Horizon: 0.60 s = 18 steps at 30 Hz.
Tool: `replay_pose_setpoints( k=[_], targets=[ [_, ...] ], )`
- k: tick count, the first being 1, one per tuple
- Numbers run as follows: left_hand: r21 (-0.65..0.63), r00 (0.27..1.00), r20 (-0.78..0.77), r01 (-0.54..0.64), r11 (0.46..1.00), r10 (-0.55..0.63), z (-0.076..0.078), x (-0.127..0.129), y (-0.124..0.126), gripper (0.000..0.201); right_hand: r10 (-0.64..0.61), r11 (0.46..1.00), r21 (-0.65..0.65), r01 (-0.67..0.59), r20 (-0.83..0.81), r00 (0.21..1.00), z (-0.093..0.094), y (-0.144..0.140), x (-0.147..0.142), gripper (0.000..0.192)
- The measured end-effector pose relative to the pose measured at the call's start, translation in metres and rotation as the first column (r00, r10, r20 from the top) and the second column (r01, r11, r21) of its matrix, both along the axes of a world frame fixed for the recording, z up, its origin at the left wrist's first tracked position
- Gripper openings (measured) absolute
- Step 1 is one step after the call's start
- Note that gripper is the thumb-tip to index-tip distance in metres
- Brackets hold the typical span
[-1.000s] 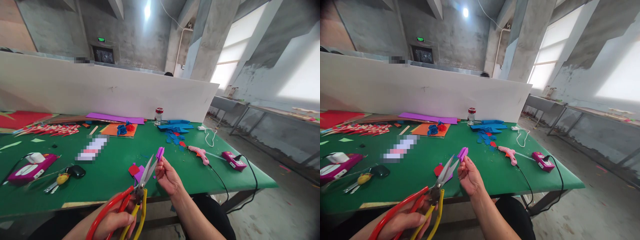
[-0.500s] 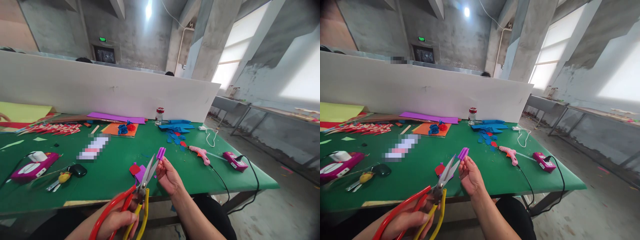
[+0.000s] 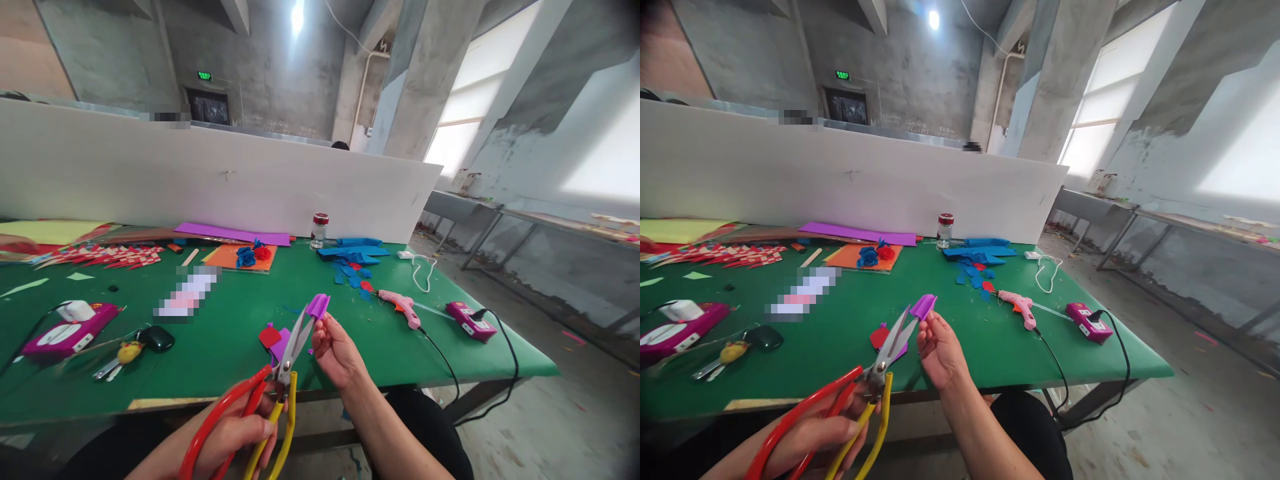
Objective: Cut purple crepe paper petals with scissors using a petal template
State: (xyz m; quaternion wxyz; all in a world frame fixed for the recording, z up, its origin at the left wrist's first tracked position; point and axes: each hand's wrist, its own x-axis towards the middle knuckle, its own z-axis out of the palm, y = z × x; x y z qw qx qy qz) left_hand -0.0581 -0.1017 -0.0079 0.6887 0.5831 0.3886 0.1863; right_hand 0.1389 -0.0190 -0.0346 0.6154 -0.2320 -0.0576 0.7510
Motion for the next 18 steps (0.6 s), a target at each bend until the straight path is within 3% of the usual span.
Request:
replay_pose_setpoints(
  k=[18],
  targets=[
    [0.046,1.000,0.003,-0.014,0.999,0.014,0.0034,0.0033,0.0000,0.026,0.007,0.989,0.149,-0.018,0.073,0.997,-0.0034,0.0001,-0.0016,0.017]
  ],
)
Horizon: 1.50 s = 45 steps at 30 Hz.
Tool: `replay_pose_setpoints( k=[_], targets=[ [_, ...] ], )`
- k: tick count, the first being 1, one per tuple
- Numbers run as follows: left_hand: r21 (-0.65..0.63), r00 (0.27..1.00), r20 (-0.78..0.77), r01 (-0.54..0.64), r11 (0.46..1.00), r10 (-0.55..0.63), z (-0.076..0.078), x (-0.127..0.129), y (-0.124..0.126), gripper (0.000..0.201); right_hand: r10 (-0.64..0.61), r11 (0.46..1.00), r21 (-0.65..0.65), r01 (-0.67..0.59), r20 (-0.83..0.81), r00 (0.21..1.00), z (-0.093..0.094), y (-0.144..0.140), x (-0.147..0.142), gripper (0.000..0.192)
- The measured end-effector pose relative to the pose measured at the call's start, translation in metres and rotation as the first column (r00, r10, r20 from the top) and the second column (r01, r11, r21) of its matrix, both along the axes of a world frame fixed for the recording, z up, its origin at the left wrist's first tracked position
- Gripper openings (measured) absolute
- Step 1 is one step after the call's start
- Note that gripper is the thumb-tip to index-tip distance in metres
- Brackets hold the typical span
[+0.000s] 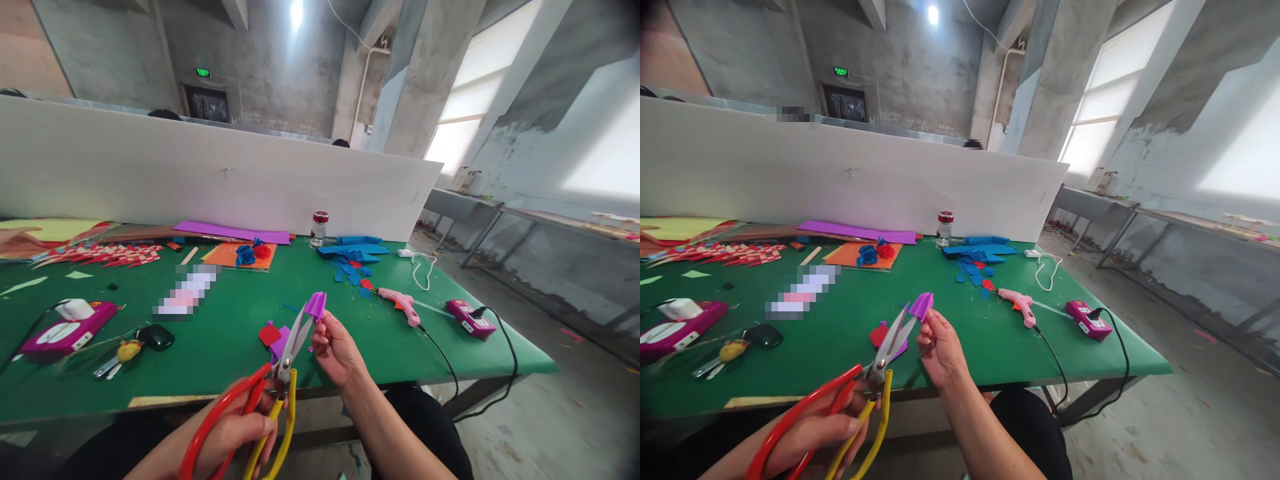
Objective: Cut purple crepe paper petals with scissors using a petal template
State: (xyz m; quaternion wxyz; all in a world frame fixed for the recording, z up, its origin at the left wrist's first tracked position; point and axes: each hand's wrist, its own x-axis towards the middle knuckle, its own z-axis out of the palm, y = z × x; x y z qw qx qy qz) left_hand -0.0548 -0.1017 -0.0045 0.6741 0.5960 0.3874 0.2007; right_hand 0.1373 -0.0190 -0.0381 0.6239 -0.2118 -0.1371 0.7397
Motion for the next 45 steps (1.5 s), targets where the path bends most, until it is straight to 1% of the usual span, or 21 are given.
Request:
replay_pose_setpoints(
  k=[5,7,9,10,12,14,15,16,18,20,23,26,29,31,33,36,38,39,41,43,45],
  targets=[
    [0.038,0.998,-0.026,0.057,0.998,-0.056,-0.001,-0.020,0.001,0.029,-0.073,0.997,0.036,0.068,0.158,0.985,0.003,0.005,0.010,0.026],
    [0.103,1.000,-0.005,0.024,0.994,-0.024,0.001,-0.027,0.004,0.027,-0.087,0.996,0.046,0.079,0.220,0.972,0.004,0.005,0.012,0.031],
    [0.210,0.995,0.043,-0.100,0.973,0.093,0.007,-0.029,0.011,0.026,-0.097,0.994,0.073,0.079,0.286,0.953,0.006,0.002,0.011,0.034],
    [0.267,0.985,0.069,-0.170,0.949,0.157,0.011,-0.027,0.017,0.026,-0.099,0.993,0.093,0.072,0.328,0.940,0.006,0.000,0.010,0.035],
    [0.367,0.951,0.097,-0.308,0.878,0.293,0.020,-0.018,0.030,0.026,-0.101,0.989,0.137,0.046,0.427,0.899,0.007,-0.005,0.005,0.035],
    [0.454,0.893,0.065,-0.424,0.783,0.446,0.028,-0.006,0.045,0.027,-0.114,0.984,0.177,0.025,0.515,0.849,0.008,-0.010,0.000,0.035],
    [0.465,0.876,0.050,-0.445,0.765,0.479,0.031,0.001,0.053,0.031,-0.126,0.981,0.194,0.021,0.546,0.828,0.008,-0.012,-0.002,0.035],
    [0.448,0.868,0.046,-0.460,0.767,0.494,0.032,0.008,0.060,0.036,-0.133,0.978,0.206,0.016,0.569,0.812,0.008,-0.013,-0.004,0.035],
    [0.380,0.881,0.054,-0.454,0.806,0.471,0.032,0.019,0.071,0.041,-0.132,0.976,0.220,-0.005,0.601,0.788,0.007,-0.015,-0.005,0.035],
    [0.340,0.894,0.059,-0.436,0.833,0.444,0.030,0.027,0.076,0.039,-0.125,0.975,0.223,-0.022,0.625,0.770,0.005,-0.015,-0.005,0.034],
    [0.316,0.889,0.081,-0.453,0.834,0.451,0.025,0.032,0.075,0.034,-0.112,0.977,0.209,-0.035,0.649,0.752,0.003,-0.015,-0.003,0.034],
    [0.246,0.868,0.152,-0.496,0.833,0.472,0.021,0.032,0.074,0.037,-0.065,0.982,0.180,-0.058,0.612,0.788,0.002,-0.015,-0.002,0.038],
    [0.194,0.874,0.181,-0.481,0.855,0.451,0.015,0.030,0.077,0.037,-0.005,0.986,0.145,-0.084,0.528,0.849,0.000,-0.013,-0.002,0.047],
    [0.201,0.890,0.167,-0.451,0.869,0.424,0.010,0.029,0.079,0.032,0.029,0.990,0.109,-0.093,0.484,0.874,-0.001,-0.012,-0.002,0.048],
    [0.238,0.894,0.132,-0.449,0.861,0.429,0.007,0.028,0.081,0.030,0.047,0.991,0.091,-0.100,0.460,0.887,-0.002,-0.010,-0.002,0.045],
    [0.358,0.865,0.056,-0.483,0.799,0.498,0.006,0.027,0.079,0.031,0.027,0.986,0.125,-0.107,0.519,0.854,-0.002,-0.010,-0.005,0.037],
    [0.439,0.854,0.011,-0.471,0.765,0.520,0.005,0.027,0.078,0.030,0.006,0.983,0.146,-0.108,0.568,0.823,-0.002,-0.010,-0.008,0.032],
    [0.455,0.860,-0.004,-0.453,0.766,0.511,0.005,0.027,0.077,0.029,0.004,0.984,0.142,-0.103,0.570,0.822,-0.003,-0.010,-0.010,0.030],
    [0.438,0.886,0.002,-0.418,0.796,0.464,0.004,0.028,0.077,0.029,0.022,0.990,0.107,-0.088,0.504,0.863,-0.006,-0.009,-0.011,0.030],
    [0.385,0.913,0.066,-0.395,0.834,0.402,0.004,0.028,0.077,0.030,0.080,0.993,0.052,-0.107,0.377,0.923,-0.010,-0.007,-0.009,0.033],
    [0.347,0.926,0.149,-0.378,0.858,0.348,0.007,0.026,0.075,0.029,0.152,0.987,0.021,-0.161,0.235,0.960,-0.014,-0.004,-0.004,0.034]
  ],
)
